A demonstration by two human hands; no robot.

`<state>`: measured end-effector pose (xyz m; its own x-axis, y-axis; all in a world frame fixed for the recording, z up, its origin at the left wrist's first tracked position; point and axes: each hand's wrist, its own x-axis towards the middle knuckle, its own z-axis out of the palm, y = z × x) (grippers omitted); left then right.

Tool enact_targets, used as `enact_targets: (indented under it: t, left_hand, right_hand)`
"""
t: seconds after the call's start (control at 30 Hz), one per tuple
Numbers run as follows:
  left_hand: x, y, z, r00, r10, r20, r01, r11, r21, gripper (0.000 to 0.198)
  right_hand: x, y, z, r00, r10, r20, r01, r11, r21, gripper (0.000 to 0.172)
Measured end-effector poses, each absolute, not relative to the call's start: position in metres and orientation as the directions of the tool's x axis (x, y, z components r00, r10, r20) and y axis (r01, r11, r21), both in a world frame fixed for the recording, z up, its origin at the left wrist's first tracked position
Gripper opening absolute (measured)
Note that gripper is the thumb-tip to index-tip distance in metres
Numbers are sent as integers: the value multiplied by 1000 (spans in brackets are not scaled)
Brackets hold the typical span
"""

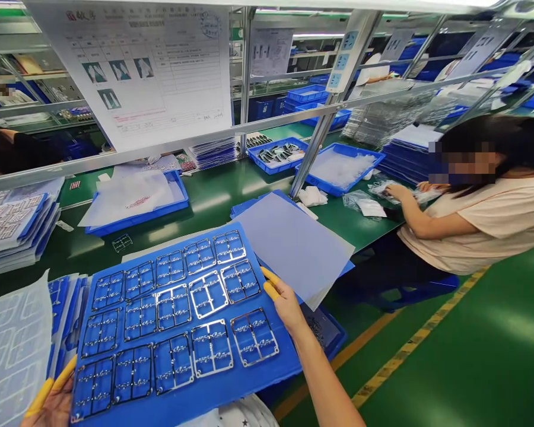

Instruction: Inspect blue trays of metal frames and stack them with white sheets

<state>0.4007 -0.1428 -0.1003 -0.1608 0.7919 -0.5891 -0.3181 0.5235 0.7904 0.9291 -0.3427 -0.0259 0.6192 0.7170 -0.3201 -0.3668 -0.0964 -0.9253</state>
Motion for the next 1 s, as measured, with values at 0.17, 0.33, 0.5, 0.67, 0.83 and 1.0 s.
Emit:
enact_targets:
  t: [0.17, 0.33, 0.5, 0.67, 0.83, 1.0]
  left_hand:
    - [406, -146, -96, -214, 775, -595, -358, 504, 786, 35]
    - [426, -153, -73, -134, 818, -560, -393, 474, 788, 40]
    - [433, -158, -62, -155, 823, -547, -405, 452, 795, 36]
    - [438, -162, -55, -141, 838, -527, -409, 435, 802, 41]
    - [446, -171, -45, -74, 867, -493, -424, 420, 802, 46]
    - [451, -181, -43, -95, 870, -483, -463, 391, 795, 38]
  right_hand:
    - [933, -344, -28, 617, 714, -330, -354, -123, -927, 68]
    - [940, -344, -32, 630, 696, -345, -334, -158, -929, 71]
    - [946, -343, -39, 663, 682, -309, -287, -150, -946, 68]
    - [953, -342, -45, 683, 671, -287, -236, -169, -957, 70]
    - [963, -344, -60, 743, 632, -222, -98, -226, -969, 63]
    - [974, -343, -78, 779, 587, -220, -50, -292, -955, 61]
